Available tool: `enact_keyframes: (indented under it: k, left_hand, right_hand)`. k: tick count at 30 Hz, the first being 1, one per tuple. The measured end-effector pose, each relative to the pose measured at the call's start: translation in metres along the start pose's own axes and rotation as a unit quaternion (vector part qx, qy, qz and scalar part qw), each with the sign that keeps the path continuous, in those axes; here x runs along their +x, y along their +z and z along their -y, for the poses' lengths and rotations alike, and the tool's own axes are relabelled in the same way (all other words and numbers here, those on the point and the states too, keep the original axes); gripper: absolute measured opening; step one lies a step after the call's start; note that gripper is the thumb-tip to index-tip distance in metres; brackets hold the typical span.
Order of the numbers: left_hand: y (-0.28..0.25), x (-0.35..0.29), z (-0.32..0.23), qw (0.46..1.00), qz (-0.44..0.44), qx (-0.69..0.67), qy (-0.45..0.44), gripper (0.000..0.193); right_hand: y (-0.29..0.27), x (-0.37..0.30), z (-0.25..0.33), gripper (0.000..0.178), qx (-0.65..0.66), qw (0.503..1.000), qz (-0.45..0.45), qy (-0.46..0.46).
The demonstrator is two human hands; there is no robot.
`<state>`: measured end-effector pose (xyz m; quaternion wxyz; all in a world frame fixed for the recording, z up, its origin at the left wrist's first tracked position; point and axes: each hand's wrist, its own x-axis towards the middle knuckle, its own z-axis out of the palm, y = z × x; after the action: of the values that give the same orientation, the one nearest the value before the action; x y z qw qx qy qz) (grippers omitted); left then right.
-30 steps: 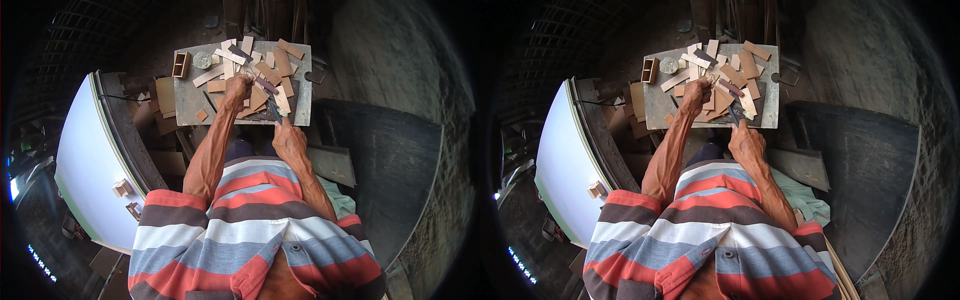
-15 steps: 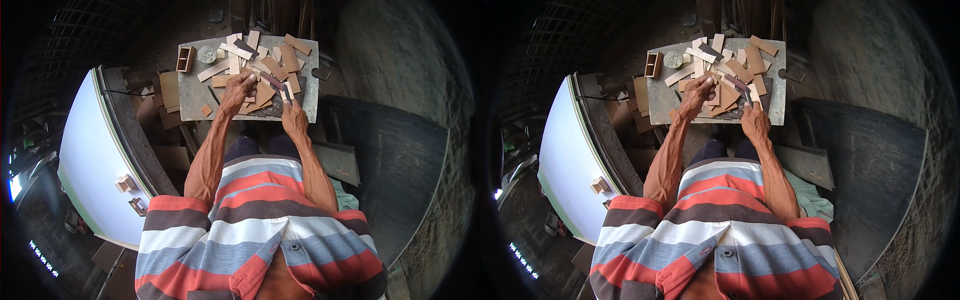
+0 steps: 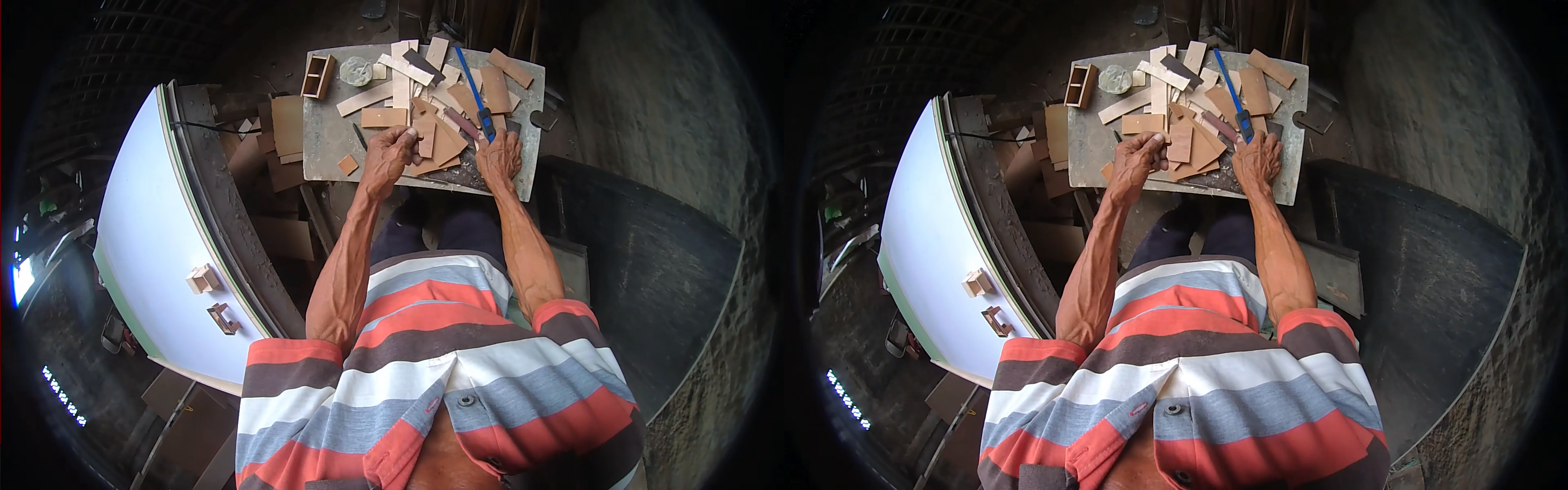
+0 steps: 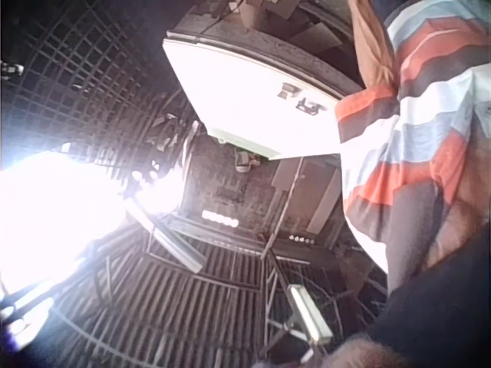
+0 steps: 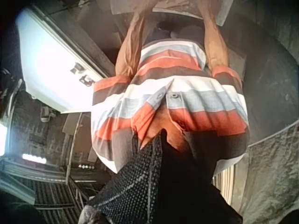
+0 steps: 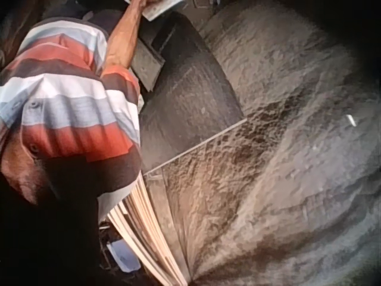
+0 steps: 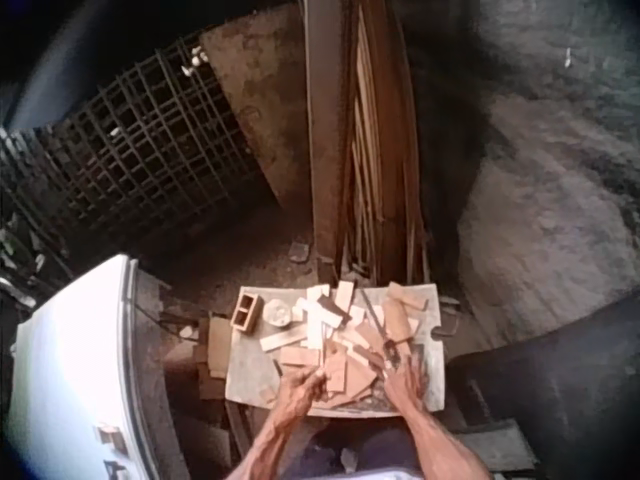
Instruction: The person assembles small wooden pieces into a box-like structure on a cluttered workbench. They pick up individual pieces, align them, and fit them together by hand, occasionally using a sanding block to smooth edges. The process involves repeated handling and fitting of the wooden components.
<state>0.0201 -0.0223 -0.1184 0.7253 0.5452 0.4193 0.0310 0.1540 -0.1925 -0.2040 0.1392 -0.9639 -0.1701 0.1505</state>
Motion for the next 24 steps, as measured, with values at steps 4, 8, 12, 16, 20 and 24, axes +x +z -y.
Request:
enact_keyframes:
  k: [4,8,12,16,20,24]
  left_hand:
    - [-0.002,-0.007,0.005,0.999,-0.017,-0.028,0.008,0.022]
    - [-0.002,-0.012,0.0,1.0,-0.013,-0.003,0.017,0.02]
    - [-0.007,-0.015,0.0,0.999,-0.021,0.002,0.024,0.022]
    - [-0.014,-0.014,0.008,0.999,-0.047,0.016,0.004,0.021]
    - [-0.006,-0.019,-0.013,0.999,-0.031,-0.027,0.019,0.018]
    - [0.0,-0.024,-0.034,0.999,-0.014,-0.027,0.028,0.017]
  right_hand:
    - [-0.011,-0.005,0.021,0.039,0.033,0.988,-0.109,-0.109]
    - [0.008,0.004,0.031,0.03,-0.01,0.978,-0.078,-0.195]
    - [0.02,0.017,0.032,0.027,-0.035,0.982,-0.035,-0.182]
    - [0.001,0.008,0.053,0.027,0.12,0.955,-0.081,-0.258]
    - [-0.039,-0.03,0.077,0.051,0.192,0.878,-0.012,-0.438]
    - [-0.048,-0.032,0.052,0.061,0.21,0.936,0.07,-0.273]
